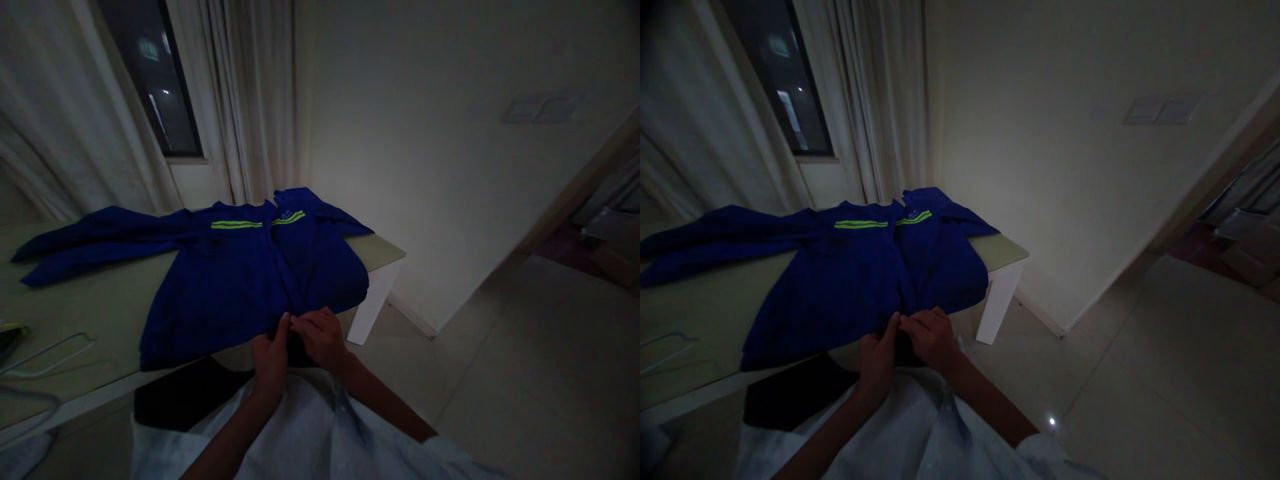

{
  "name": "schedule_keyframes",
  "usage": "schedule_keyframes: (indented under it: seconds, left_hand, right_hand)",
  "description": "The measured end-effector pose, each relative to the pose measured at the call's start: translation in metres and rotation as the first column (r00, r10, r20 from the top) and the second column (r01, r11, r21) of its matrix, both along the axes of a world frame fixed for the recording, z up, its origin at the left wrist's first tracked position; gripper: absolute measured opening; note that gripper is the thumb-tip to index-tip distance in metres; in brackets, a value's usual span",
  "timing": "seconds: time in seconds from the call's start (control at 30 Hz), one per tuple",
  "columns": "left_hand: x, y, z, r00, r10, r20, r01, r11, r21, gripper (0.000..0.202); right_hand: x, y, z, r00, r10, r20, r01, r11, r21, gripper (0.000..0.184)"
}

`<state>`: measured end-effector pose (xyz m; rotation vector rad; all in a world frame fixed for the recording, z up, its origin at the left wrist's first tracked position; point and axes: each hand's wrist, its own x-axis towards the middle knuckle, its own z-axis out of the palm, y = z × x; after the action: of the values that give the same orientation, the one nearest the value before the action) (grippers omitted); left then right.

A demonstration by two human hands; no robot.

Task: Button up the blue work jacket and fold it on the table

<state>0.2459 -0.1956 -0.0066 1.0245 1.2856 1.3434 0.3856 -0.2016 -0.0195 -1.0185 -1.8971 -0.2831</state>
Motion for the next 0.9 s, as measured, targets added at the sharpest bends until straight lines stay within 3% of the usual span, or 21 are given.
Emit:
schedule_keyframes:
  seconds: [0.1,0.2,0.43,0.67,0.73,0.9]
  left_hand:
    - [-0.003,0.002,-0.003,0.999,-0.04,0.003,0.04,0.999,0.017,0.055]
    - [-0.005,0.004,-0.008,0.998,-0.062,0.003,0.062,0.998,0.02,0.053]
    - [-0.002,0.007,-0.016,0.996,-0.006,-0.084,0.01,0.999,0.05,0.052]
    - [0.001,0.01,-0.004,0.998,0.068,-0.003,-0.068,0.998,-0.003,0.047]
    - [0.0,0.009,0.0,0.998,0.055,0.004,-0.055,0.998,-0.009,0.048]
    - [-0.004,0.002,0.007,0.999,-0.029,0.019,0.029,1.0,0.007,0.054]
  right_hand:
    - [-0.004,0.001,0.001,0.966,-0.017,-0.257,-0.019,0.991,-0.135,0.017]
    - [-0.005,0.0,0.001,0.922,-0.021,-0.386,-0.044,0.986,-0.158,0.018]
    - [-0.001,0.0,-0.001,0.994,0.005,-0.108,-0.014,0.997,-0.074,0.019]
    - [0.003,-0.003,0.007,0.994,0.084,0.07,-0.079,0.994,-0.079,0.018]
    - [0.001,-0.004,0.007,0.994,0.09,0.061,-0.086,0.994,-0.069,0.02]
    - [0.001,-0.004,0.006,0.99,0.036,-0.136,-0.041,0.999,-0.034,0.019]
